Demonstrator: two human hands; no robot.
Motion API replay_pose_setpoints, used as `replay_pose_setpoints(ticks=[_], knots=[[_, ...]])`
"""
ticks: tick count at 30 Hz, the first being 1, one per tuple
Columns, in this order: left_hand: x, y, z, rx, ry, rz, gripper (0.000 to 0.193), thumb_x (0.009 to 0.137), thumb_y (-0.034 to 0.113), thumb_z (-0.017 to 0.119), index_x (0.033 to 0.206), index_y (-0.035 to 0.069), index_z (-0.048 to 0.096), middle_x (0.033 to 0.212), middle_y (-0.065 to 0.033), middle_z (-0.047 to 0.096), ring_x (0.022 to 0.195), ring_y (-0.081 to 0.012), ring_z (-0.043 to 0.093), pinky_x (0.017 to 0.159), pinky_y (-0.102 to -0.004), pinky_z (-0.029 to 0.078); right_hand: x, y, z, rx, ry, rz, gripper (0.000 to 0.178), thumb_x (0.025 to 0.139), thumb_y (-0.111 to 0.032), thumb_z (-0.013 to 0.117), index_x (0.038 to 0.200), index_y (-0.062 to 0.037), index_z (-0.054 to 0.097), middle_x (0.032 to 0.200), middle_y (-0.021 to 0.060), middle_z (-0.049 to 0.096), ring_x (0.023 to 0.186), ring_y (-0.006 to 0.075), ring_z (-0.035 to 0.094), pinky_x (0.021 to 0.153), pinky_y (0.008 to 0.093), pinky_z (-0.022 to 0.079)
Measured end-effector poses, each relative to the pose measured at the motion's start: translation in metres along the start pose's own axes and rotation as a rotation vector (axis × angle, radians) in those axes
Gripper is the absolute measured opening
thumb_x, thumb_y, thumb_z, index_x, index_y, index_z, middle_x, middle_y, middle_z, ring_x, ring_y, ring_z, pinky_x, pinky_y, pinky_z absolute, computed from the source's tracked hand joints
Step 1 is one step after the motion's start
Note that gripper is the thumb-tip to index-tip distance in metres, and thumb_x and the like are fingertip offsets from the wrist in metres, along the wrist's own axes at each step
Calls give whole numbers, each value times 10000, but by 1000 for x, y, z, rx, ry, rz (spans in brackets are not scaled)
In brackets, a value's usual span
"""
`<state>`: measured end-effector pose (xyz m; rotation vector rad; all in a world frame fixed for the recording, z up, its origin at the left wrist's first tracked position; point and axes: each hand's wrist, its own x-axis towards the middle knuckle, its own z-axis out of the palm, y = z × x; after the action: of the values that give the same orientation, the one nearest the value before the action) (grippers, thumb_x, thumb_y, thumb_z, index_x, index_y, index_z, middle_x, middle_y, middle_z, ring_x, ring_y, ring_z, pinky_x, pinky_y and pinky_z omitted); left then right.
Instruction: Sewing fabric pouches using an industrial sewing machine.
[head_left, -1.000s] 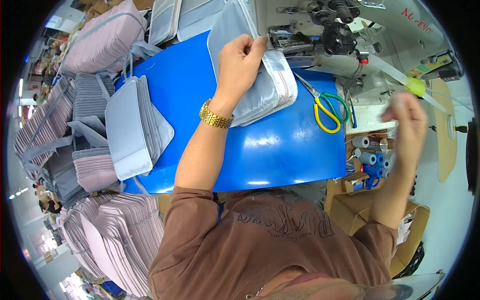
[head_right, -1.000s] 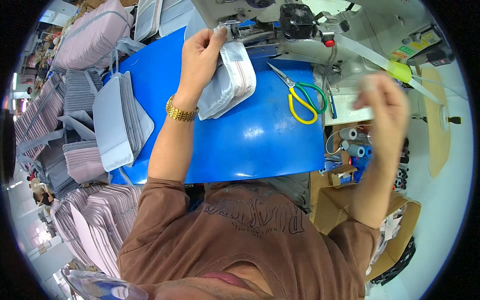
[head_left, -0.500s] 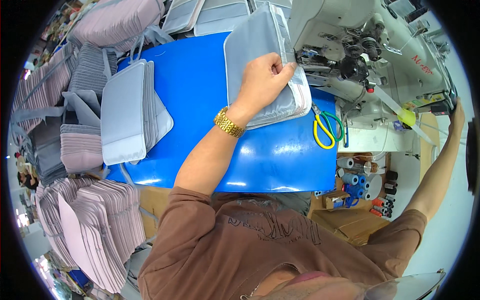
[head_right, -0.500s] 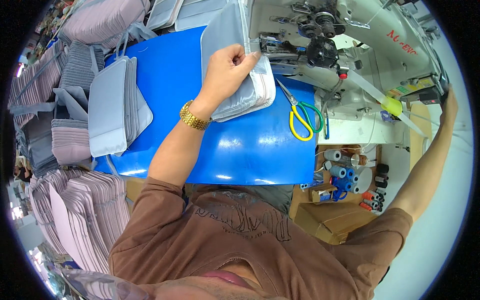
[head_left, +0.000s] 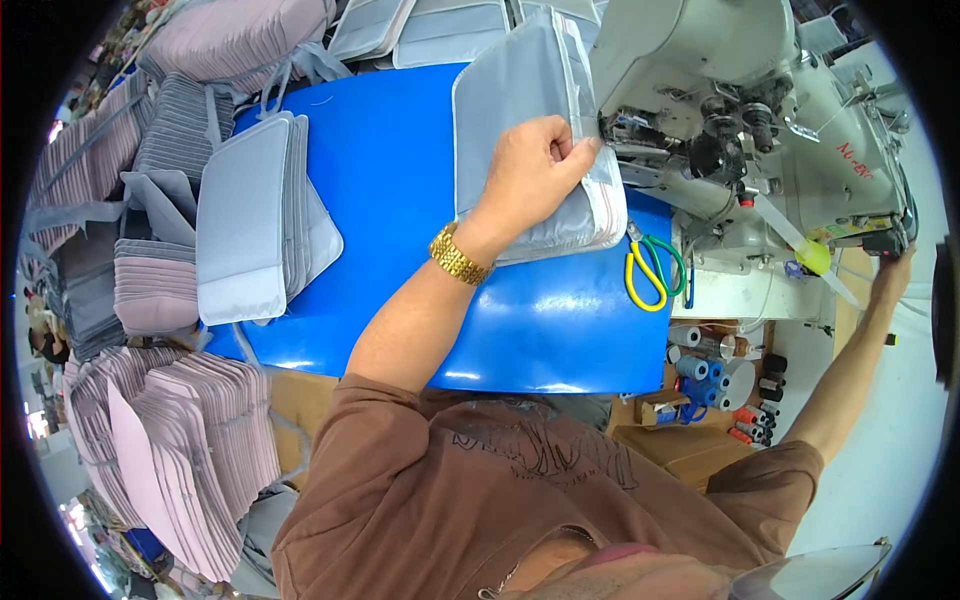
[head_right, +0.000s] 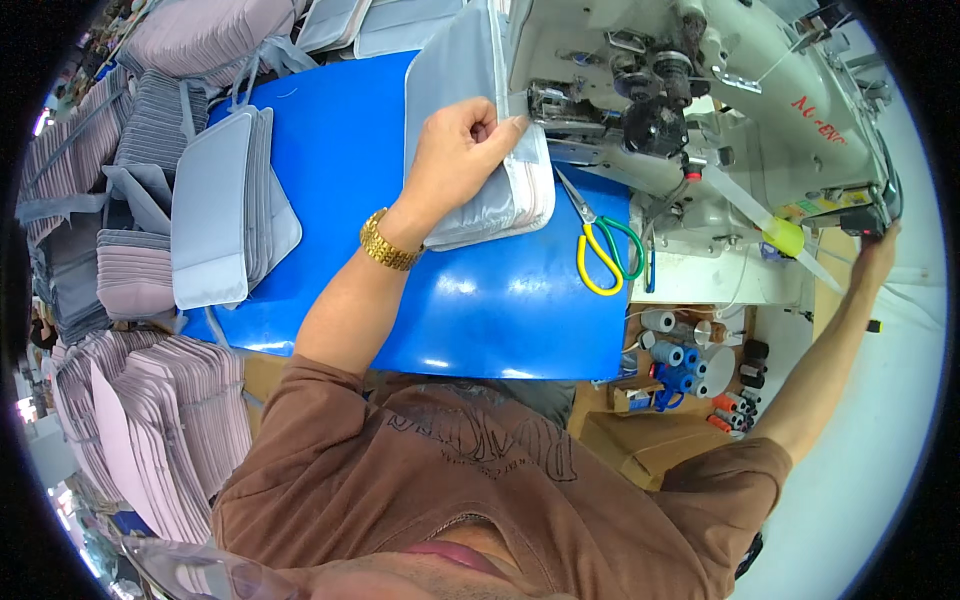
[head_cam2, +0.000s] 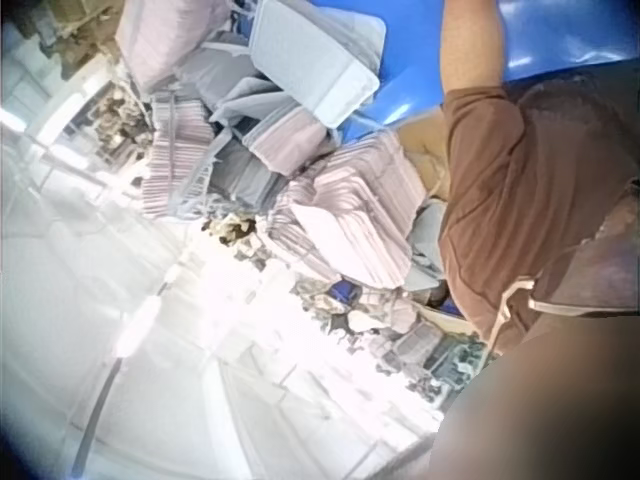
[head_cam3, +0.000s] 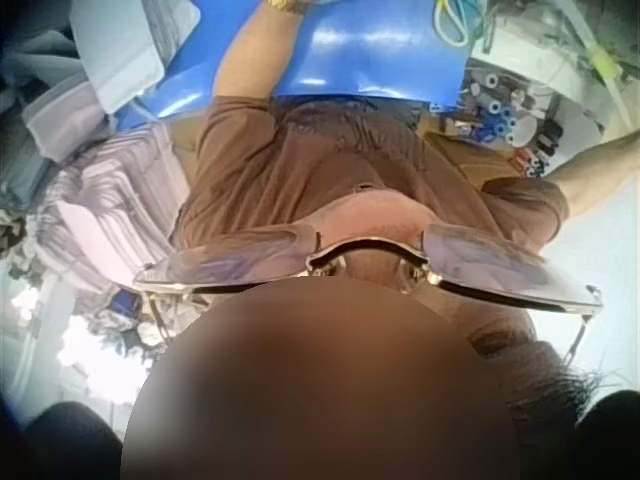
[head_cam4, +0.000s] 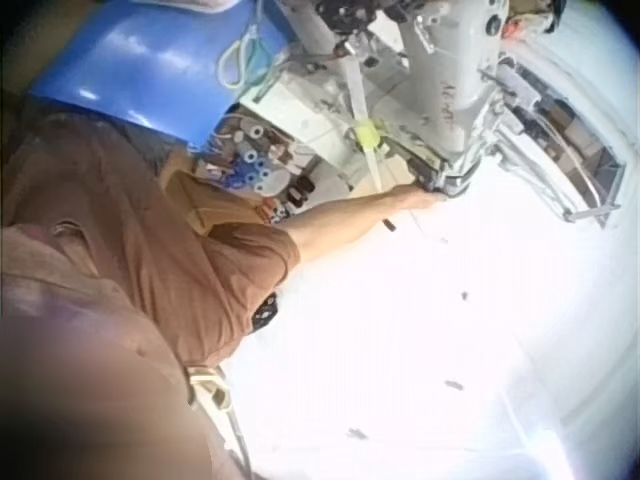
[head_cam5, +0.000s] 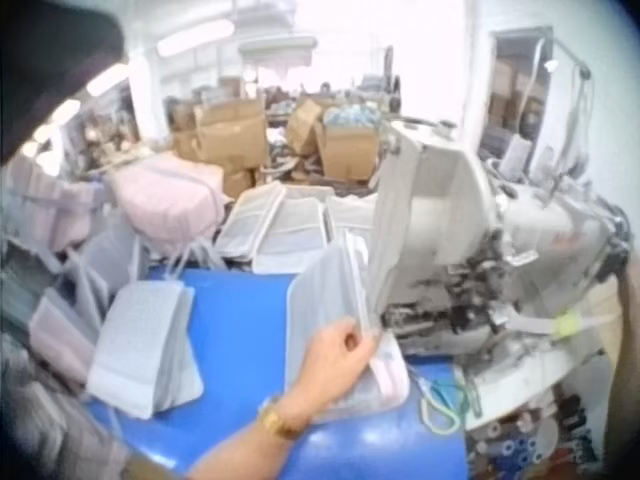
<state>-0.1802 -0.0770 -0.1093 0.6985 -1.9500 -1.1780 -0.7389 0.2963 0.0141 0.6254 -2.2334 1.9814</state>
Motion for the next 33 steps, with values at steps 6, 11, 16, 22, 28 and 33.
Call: replay_pose_setpoints(ticks=[6,11,16,22,28,33], knots=[[3,8,-10,32,-75,-45,360,835,271,688,651,-10,555,594,-171,561,527,-281,550,528,-406,429,66,-31,-52,-381,-13,20,467,1062,-337,434,1413,-39,511,1234,105,648,1058,173,620,940,327,482],[-16,-12,-44,265,-88,9,358,863,218,678,655,-2,486,565,-70,442,544,-121,408,505,-338,354,45,21,1,-34,-96,-90,476,1096,-290,370,1477,-7,395,1367,135,575,1171,233,592,983,350,478],[2,-38,-24,352,-121,-20,327,828,276,612,654,10,536,640,-195,578,637,-401,574,601,-488,442,74,44,-121,-1150,-90,-685,491,1084,-329,377,1455,-9,414,1416,162,537,1230,327,568,991,462,491],[-16,-47,-9,486,-134,-2,309,834,263,578,671,2,557,685,-212,607,710,-434,606,662,-521,470,-62,-11,52,-482,15,-236,530,1076,-394,374,1456,-28,422,1446,149,504,1284,294,524,1072,437,432],[-83,-40,-55,582,-365,127,261,847,193,652,702,17,522,752,-158,525,728,-347,538,659,-437,436,-83,67,-35,-129,21,-154,476,1068,-272,390,1386,77,447,1397,221,514,1294,301,523,1097,398,434],[-155,-43,-78,620,-287,42,98,773,62,687,802,66,594,819,-110,548,803,-327,553,694,-438,449,-338,2,135,-54,-83,-199,245,992,-95,581,1176,48,654,1134,165,699,1088,222,662,985,353,518]])
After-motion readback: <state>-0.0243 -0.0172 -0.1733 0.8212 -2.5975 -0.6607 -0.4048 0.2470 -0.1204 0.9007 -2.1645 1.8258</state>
